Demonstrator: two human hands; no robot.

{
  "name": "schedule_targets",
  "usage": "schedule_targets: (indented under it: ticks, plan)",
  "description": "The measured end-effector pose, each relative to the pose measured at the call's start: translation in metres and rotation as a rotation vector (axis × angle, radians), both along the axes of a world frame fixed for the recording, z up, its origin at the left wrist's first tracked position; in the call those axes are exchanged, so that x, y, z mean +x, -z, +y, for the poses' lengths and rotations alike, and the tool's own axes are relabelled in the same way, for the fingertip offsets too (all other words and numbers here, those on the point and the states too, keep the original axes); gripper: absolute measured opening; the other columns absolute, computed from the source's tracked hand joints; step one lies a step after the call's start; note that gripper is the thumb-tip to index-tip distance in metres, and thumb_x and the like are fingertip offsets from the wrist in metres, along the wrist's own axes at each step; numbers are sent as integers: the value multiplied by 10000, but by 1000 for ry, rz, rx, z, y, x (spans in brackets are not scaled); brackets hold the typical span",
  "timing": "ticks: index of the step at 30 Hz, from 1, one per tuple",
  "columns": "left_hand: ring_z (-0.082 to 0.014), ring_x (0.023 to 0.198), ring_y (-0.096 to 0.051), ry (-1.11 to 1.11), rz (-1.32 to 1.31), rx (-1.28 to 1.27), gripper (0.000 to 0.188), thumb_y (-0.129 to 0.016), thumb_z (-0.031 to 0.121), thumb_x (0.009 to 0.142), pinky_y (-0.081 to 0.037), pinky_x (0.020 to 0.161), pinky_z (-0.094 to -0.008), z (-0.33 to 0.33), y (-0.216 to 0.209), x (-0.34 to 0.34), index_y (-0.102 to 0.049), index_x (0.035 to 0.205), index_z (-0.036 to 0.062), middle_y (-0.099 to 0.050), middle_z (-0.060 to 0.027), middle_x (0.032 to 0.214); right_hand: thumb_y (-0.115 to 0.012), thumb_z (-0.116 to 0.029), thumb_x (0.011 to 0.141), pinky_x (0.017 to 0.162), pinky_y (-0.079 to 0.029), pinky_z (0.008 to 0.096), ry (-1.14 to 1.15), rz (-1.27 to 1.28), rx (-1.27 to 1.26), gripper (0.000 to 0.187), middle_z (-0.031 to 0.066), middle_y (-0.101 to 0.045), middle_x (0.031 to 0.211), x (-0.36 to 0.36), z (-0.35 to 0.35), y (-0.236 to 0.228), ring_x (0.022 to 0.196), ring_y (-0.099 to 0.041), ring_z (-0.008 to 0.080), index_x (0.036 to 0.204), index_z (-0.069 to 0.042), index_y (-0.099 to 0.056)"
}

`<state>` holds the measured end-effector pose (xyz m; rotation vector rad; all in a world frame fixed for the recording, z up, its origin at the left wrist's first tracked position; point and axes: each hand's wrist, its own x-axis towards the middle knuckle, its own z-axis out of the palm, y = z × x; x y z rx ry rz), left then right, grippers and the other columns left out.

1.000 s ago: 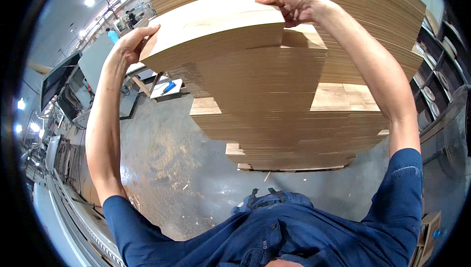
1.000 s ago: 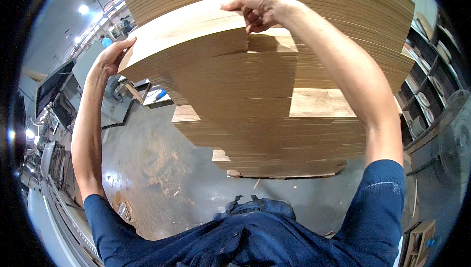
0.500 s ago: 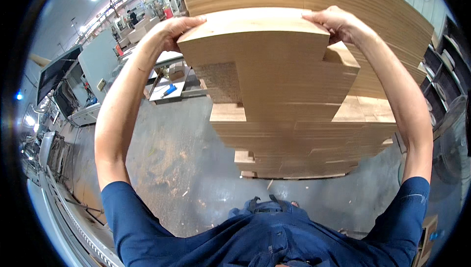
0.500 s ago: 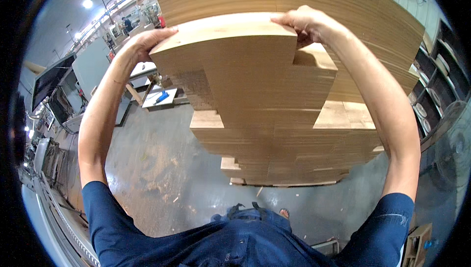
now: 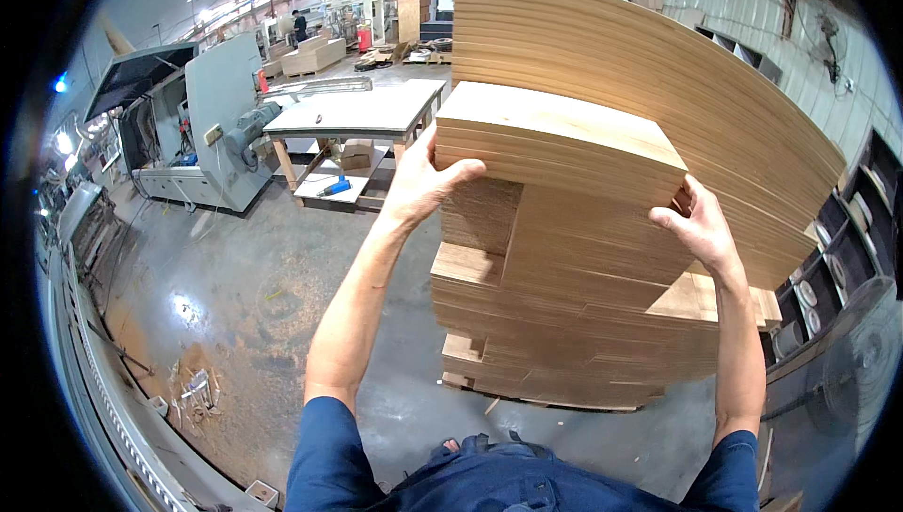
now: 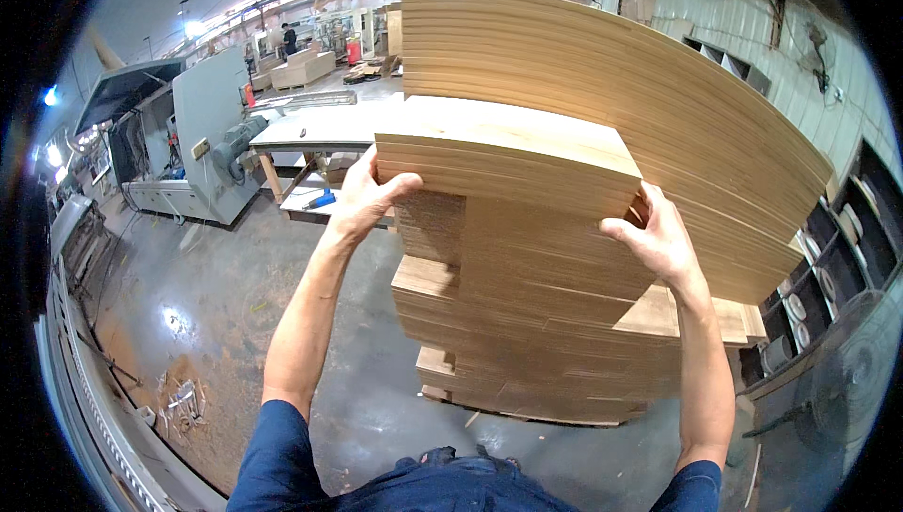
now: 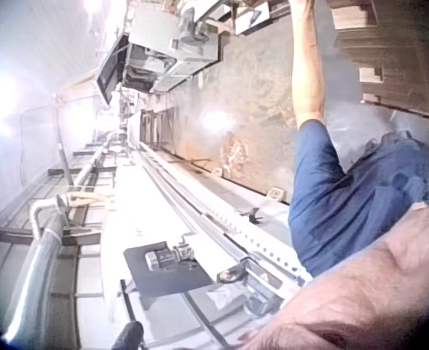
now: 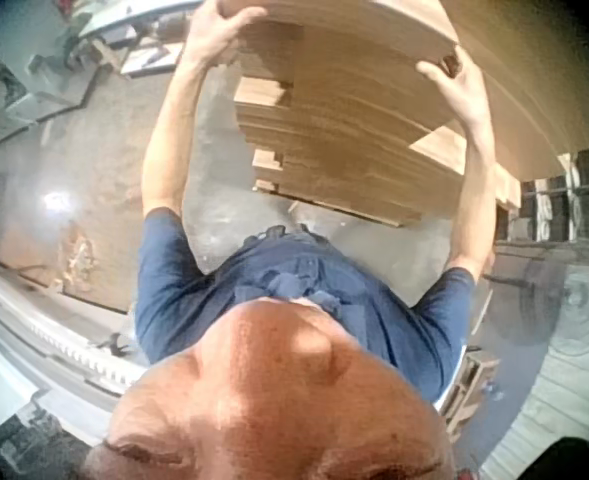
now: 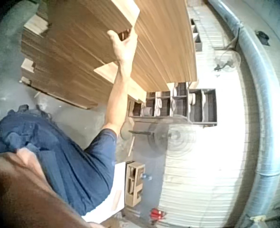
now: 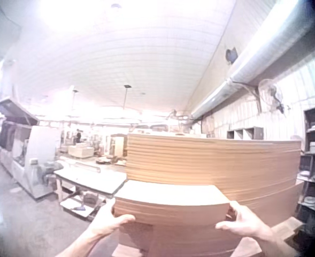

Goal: The person picks up wood planks from a table, aligns them with other planks, and stacks them onto a large pile in a woodworking facility.

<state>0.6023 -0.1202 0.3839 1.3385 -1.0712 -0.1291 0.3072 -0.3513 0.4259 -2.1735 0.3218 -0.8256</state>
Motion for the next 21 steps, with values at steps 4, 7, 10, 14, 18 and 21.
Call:
schedule_targets:
  ticks: [4, 7, 10, 14, 18, 21]
  plan:
    - [-201, 1085, -600, -5, 38, 25, 734, -850, 328, 723, -490, 940, -350, -1, 0, -2, -519, 1303, 25, -637, -138, 1162, -694, -39, 807, 897, -494, 314, 102, 74, 47, 457, 132, -660, 1085, 8, 4, -4, 990, -615, 162, 1226, 67, -544]
    - [-184, 1070, -610, 26, 39, -36, 734, -861, 320, 707, -491, 934, -337, 1, 3, 4, -537, 1296, 24, -661, -126, 1128, -697, -32, 801, 879, -498, 312, 89, 37, 16, 423, 129, -665, 1060, 14, 1, -1, 961, -623, 156, 1187, 72, -562]
    - [-178, 1064, -614, 45, 52, -86, 743, -863, 327, 702, -489, 934, -332, 1, 6, 9, -541, 1301, 26, -670, -122, 1122, -701, -39, 805, 874, -497, 312, 80, 35, 14, 418, 125, -664, 1057, 17, 1, -1, 959, -620, 154, 1183, 72, -560]
    - [-178, 1053, -616, 37, 43, -95, 751, -862, 339, 699, -488, 933, -328, 3, 7, 13, -543, 1305, 31, -674, -119, 1130, -716, -56, 811, 873, -495, 310, 85, 34, 29, 420, 116, -662, 1055, 19, 7, 1, 953, -617, 148, 1178, 71, -555]
    - [-183, 1064, -608, 59, 37, -109, 751, -863, 327, 698, -479, 943, -316, -3, 9, 20, -540, 1308, 31, -673, -117, 1133, -725, -57, 811, 868, -495, 307, 97, 29, -33, 415, 102, -663, 1060, 16, 3, 7, 954, -613, 132, 1170, 62, -554]
    - [-177, 1068, -602, 108, 76, -178, 737, -860, 290, 708, -475, 947, -306, -12, 10, 16, -533, 1312, 25, -664, -114, 1154, -718, -61, 814, 840, -501, 290, 130, 14, -68, 386, 90, -667, 1034, 14, 3, 5, 929, -615, 134, 1148, 59, -567]
